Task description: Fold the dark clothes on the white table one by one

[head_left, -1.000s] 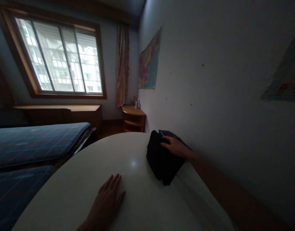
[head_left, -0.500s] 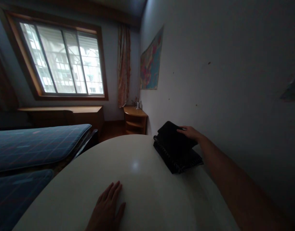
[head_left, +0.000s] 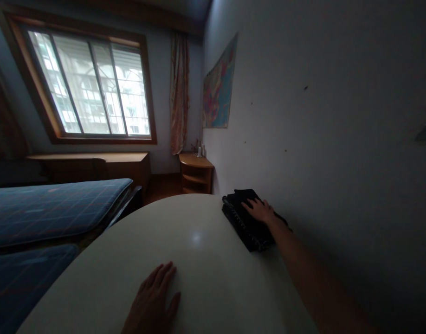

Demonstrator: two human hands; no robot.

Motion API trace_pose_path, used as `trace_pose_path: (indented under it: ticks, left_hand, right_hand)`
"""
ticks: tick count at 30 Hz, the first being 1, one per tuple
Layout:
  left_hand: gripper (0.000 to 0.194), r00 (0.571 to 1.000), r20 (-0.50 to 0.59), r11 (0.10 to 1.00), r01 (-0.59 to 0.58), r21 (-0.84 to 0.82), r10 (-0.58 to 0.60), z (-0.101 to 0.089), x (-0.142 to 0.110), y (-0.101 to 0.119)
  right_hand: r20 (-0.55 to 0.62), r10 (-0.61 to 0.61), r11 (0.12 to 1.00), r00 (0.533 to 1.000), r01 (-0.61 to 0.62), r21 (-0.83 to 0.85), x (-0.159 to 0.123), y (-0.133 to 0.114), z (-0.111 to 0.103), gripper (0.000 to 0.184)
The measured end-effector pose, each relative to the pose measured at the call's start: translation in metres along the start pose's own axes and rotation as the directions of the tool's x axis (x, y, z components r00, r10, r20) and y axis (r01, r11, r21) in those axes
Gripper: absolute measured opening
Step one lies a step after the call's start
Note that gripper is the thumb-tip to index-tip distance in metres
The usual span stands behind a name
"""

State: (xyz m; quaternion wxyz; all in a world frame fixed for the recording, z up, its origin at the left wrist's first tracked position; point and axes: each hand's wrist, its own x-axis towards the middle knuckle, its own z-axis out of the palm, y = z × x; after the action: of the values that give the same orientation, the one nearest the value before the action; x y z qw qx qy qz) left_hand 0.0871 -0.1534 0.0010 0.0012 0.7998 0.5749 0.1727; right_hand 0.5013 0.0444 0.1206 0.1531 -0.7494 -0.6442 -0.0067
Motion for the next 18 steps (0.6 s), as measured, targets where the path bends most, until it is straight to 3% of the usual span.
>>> trace_pose_path:
  ticks: [3, 7, 9, 12, 15, 18]
  left_hand:
    - [0.048, 1.0, -0.012, 1.0, 0.016, -0.012, -0.016, -0.005, 0.003, 0.003]
    - [0.047, 1.0, -0.003, 1.0, 0.027, -0.009, -0.027, -0.012, 0.005, 0.009]
    - [0.048, 1.0, 0.005, 1.0, 0.023, -0.01, -0.023, -0.015, 0.004, 0.01]
    - [0.05, 0.999, 0.045, 0.999, -0.018, -0.035, 0.02, -0.019, 0.002, 0.004]
    - [0.054, 0.991, 0.091, 0.994, -0.093, -0.065, 0.099, -0.022, -0.001, -0.006]
    - [0.056, 0.985, 0.101, 0.99, -0.134, -0.043, 0.138, -0.024, -0.003, -0.012]
  right_hand:
    - [-0.011, 0.043, 0.999, 0.999, -0.043, 0.023, -0.012, -0.004, 0.005, 0.064]
    - [-0.123, -0.037, 0.997, 0.992, 0.046, 0.066, -0.028, -0.015, -0.015, 0.054]
    - [-0.256, -0.091, 0.987, 0.963, 0.12, 0.102, -0.048, -0.028, -0.024, 0.056]
    - [-0.448, -0.181, 0.952, 0.876, 0.271, 0.144, -0.095, -0.052, -0.022, 0.051]
    - [-0.316, -0.382, 0.898, 0.869, 0.429, 0.093, -0.151, -0.075, -0.002, 0.042]
    - [-0.04, -0.427, 0.899, 0.903, 0.429, 0.092, -0.202, -0.087, 0.022, 0.052]
